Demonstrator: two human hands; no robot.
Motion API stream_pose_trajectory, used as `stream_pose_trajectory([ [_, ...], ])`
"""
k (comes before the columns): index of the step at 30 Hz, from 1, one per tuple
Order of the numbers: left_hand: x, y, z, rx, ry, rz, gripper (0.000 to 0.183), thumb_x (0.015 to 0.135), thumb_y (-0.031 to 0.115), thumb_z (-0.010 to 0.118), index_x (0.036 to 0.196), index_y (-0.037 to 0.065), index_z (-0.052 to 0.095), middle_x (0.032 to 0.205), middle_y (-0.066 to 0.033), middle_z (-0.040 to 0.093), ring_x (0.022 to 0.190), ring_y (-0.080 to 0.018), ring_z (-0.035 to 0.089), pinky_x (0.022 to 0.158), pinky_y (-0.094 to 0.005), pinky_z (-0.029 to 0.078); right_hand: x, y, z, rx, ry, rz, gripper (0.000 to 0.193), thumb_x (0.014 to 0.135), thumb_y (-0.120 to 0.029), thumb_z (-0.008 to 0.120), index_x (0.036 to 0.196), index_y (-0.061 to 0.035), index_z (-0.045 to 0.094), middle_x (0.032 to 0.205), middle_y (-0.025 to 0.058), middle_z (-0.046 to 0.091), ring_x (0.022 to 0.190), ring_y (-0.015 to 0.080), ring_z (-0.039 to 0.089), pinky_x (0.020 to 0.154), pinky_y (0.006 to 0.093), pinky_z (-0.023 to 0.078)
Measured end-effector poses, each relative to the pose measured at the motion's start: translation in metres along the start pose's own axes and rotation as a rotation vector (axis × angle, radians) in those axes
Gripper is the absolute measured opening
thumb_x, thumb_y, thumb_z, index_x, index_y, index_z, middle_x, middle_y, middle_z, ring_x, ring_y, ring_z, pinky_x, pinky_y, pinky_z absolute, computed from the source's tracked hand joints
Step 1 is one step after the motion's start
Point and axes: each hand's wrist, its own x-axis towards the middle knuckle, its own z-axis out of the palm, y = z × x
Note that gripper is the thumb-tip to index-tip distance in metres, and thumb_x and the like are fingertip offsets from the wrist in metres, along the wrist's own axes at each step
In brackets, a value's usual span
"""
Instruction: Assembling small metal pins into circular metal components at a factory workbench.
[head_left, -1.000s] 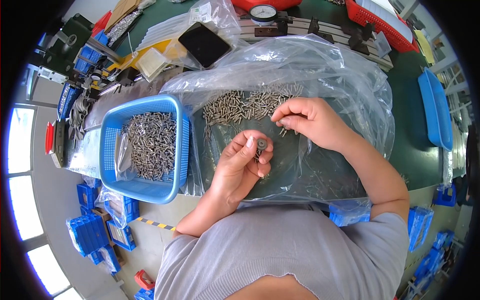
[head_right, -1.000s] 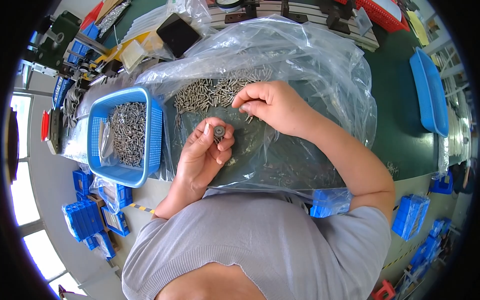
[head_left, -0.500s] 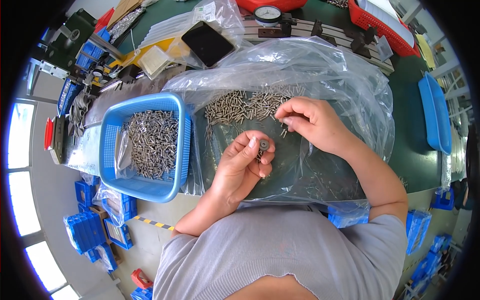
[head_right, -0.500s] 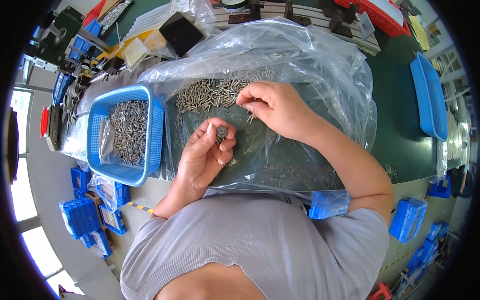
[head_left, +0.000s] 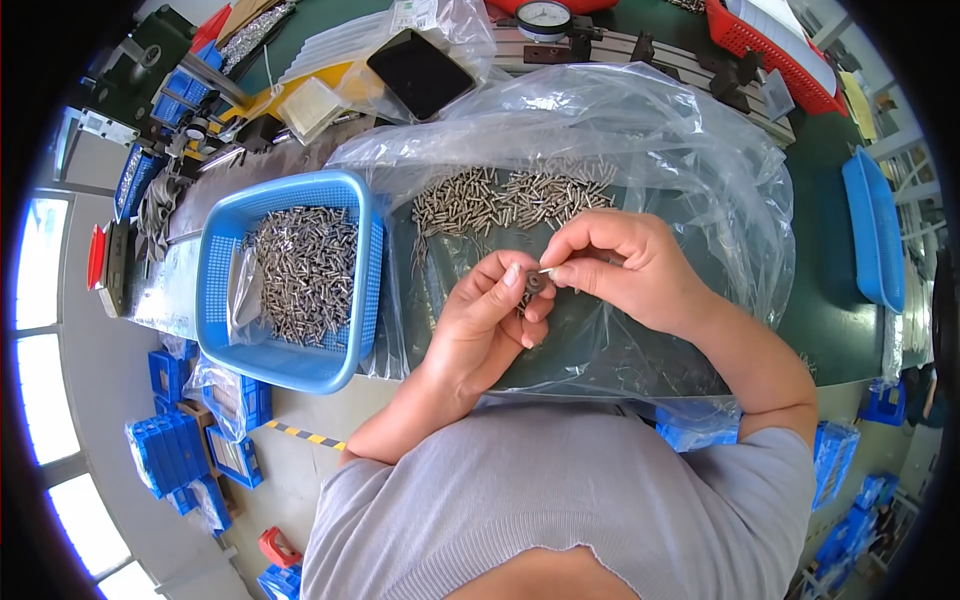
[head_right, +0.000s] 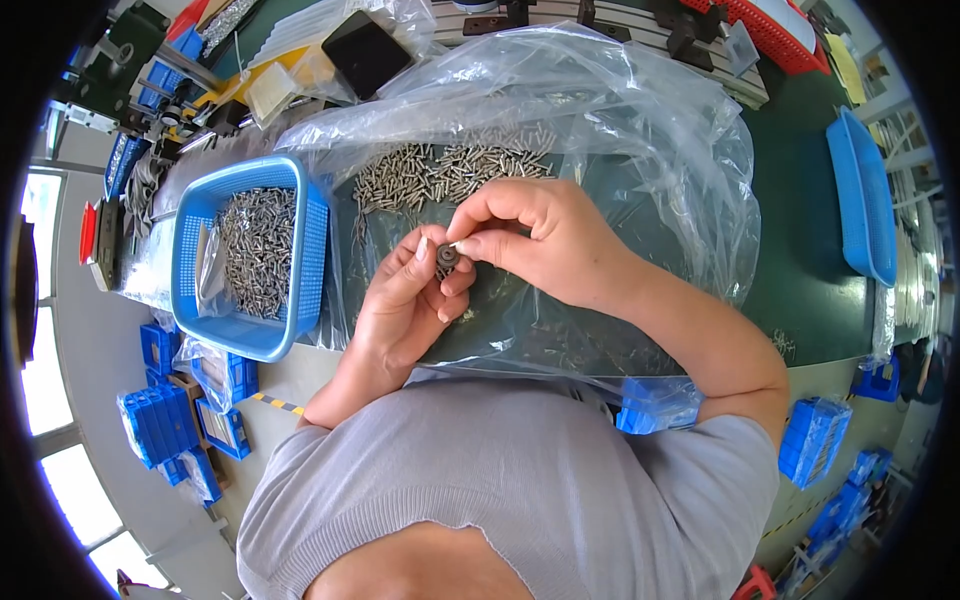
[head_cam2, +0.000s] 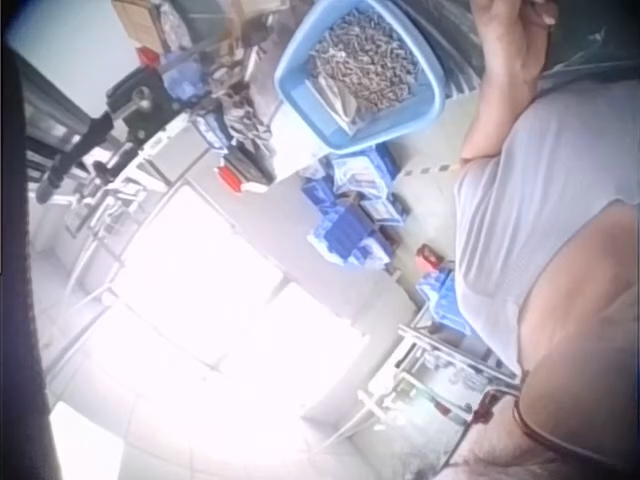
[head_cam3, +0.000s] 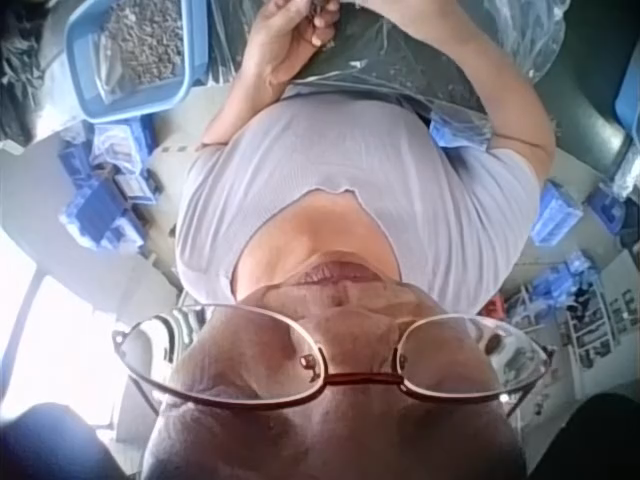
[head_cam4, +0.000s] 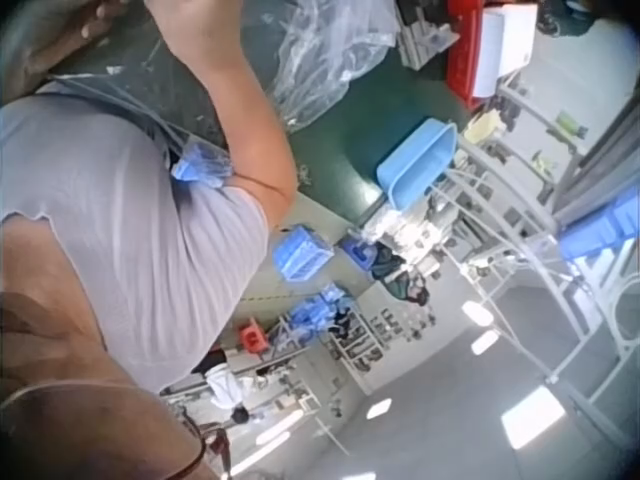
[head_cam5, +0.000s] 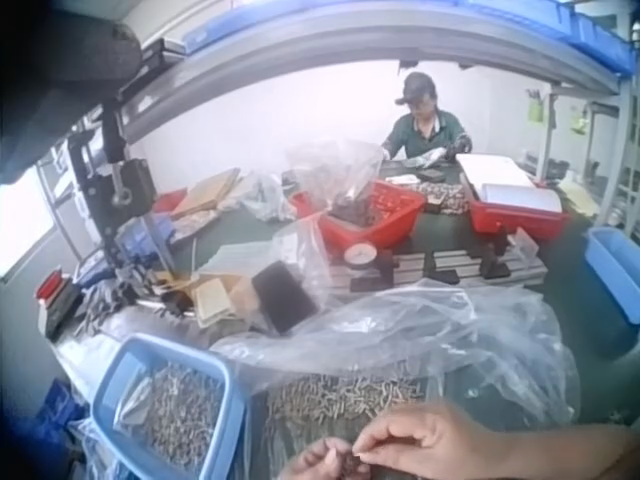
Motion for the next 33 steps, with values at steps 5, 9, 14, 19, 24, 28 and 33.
stream_pose_trajectory([
  [5,0.0002,-0.0003,0.0001,0.02,0.03,-0.02,0.019,0.094,0.025,0.058,0.102,0.007,0.056,0.088,-0.0061,0.06,0.07,-0.0111,0.051,0.056,-0.0242,0.04,0.0021,0.0071,0.0008,-0.182,-0.018,-0.194,0.007,0.081,0.002,0.067,0.086,-0.0016,0.064,0.087,0.0038,0.062,0.079,0.0128,0.06,0.069,0.0256,0.048],
  [9,0.0001,-0.0002,0.0003,0.025,0.012,-0.027,0.019,0.094,0.025,0.059,0.101,0.008,0.056,0.087,-0.0054,0.059,0.071,-0.0106,0.051,0.056,-0.0239,0.04,0.0005,0.0053,0.0015,-0.116,-0.034,-0.153,0.007,0.08,0.0,0.068,0.085,-0.002,0.064,0.086,0.0033,0.061,0.078,0.0128,0.059,0.069,0.0256,0.048],
  [14,-0.001,-0.0001,-0.0004,0.026,0.018,-0.031,0.019,0.093,0.026,0.059,0.1,0.008,0.056,0.087,-0.0051,0.059,0.07,-0.01,0.05,0.056,-0.0236,0.04,0.0019,0.0075,0.0018,-0.095,-0.047,-0.133,0.007,0.081,0.0,0.068,0.085,-0.0021,0.064,0.087,0.0031,0.061,0.079,0.0124,0.059,0.069,0.0253,0.048],
  [19,-0.0011,0.0005,0.0015,0.037,0.036,-0.044,0.019,0.093,0.026,0.061,0.1,0.008,0.056,0.087,-0.0052,0.059,0.07,-0.0098,0.049,0.056,-0.0234,0.04,0.0024,0.0076,0.001,-0.088,-0.047,-0.117,0.008,0.081,0.0,0.068,0.086,-0.0022,0.064,0.087,0.0033,0.061,0.079,0.0124,0.059,0.07,0.0253,0.048],
  [24,0.0008,-0.0003,-0.0011,0.035,-0.009,-0.047,0.019,0.091,0.025,0.062,0.098,0.007,0.056,0.087,-0.0048,0.058,0.068,-0.0097,0.049,0.054,-0.0234,0.04,0.0027,0.0075,0.0009,-0.19,-0.055,-0.17,0.013,0.077,-0.001,0.07,0.087,-0.0033,0.062,0.091,0.0019,0.058,0.08,0.012,0.058,0.069,0.0254,0.047],
  [28,0.0004,-0.0004,-0.0046,0.048,-0.057,-0.062,0.02,0.09,0.024,0.064,0.097,0.006,0.057,0.087,-0.0041,0.058,0.065,-0.0097,0.048,0.052,-0.0236,0.039,0.0054,0.0047,0.003,-0.168,-0.104,-0.078,0.017,0.075,-0.002,0.072,0.088,-0.0052,0.062,0.093,0.0012,0.056,0.08,0.0113,0.055,0.068,0.0251,0.045],
  [33,0.0001,-0.0023,-0.001,0.029,-0.046,-0.063,0.023,0.091,0.025,0.063,0.1,0.005,0.057,0.087,-0.0048,0.058,0.064,-0.01,0.049,0.053,-0.0236,0.04,0.0046,0.0061,-0.0011,-0.263,-0.106,-0.188,0.02,0.073,-0.004,0.074,0.088,-0.0075,0.061,0.092,0.0007,0.056,0.079,0.0115,0.054,0.067,0.0248,0.043],
])
